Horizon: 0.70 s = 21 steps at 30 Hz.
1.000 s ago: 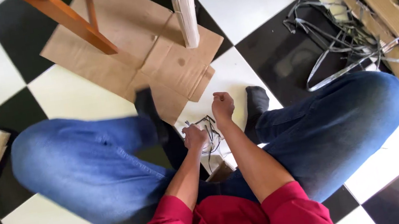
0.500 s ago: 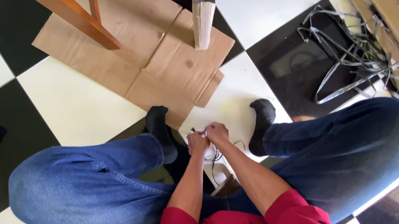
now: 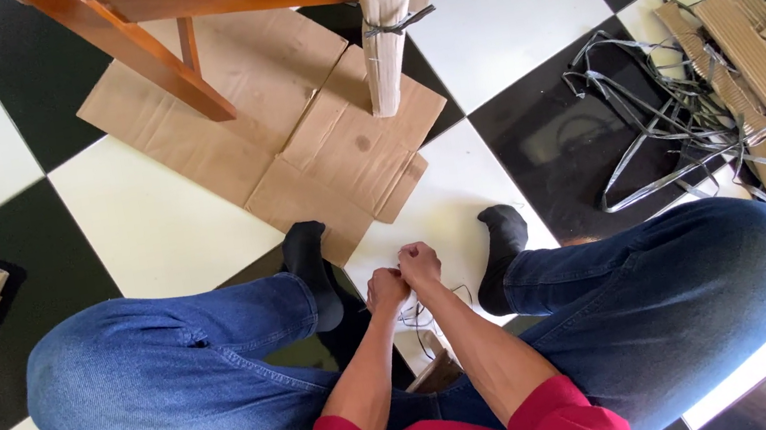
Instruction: Wrapping a wooden chair leg with cardboard and securing it with plastic ties
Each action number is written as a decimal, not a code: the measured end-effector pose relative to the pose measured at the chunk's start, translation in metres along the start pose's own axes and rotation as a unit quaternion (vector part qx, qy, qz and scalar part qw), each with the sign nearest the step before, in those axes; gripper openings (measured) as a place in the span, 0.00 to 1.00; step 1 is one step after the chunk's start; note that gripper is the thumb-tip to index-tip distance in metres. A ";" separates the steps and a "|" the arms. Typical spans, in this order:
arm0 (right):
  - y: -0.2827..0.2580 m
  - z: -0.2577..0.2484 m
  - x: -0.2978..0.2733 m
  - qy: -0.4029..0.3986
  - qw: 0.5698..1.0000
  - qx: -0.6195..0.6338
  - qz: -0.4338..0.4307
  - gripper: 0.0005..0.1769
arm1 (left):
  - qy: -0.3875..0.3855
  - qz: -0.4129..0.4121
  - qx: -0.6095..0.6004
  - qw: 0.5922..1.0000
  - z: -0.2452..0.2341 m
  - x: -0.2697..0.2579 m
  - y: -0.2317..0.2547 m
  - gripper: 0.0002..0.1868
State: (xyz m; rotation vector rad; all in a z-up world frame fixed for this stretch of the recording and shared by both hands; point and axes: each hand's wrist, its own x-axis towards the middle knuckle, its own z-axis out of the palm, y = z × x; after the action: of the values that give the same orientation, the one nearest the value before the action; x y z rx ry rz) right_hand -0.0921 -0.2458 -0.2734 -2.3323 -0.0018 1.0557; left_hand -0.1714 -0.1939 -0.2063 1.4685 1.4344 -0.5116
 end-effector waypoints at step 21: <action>-0.069 -0.044 -0.040 0.164 0.948 0.274 0.001 0.09 | -0.061 0.132 0.134 0.980 0.009 -0.014 0.012 0.19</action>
State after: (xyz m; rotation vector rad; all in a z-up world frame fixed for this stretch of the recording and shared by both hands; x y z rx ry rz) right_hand -0.0733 -0.2192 -0.1884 -1.9575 0.3749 0.5585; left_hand -0.1608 -0.2065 -0.1941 1.7786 1.0831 -0.6337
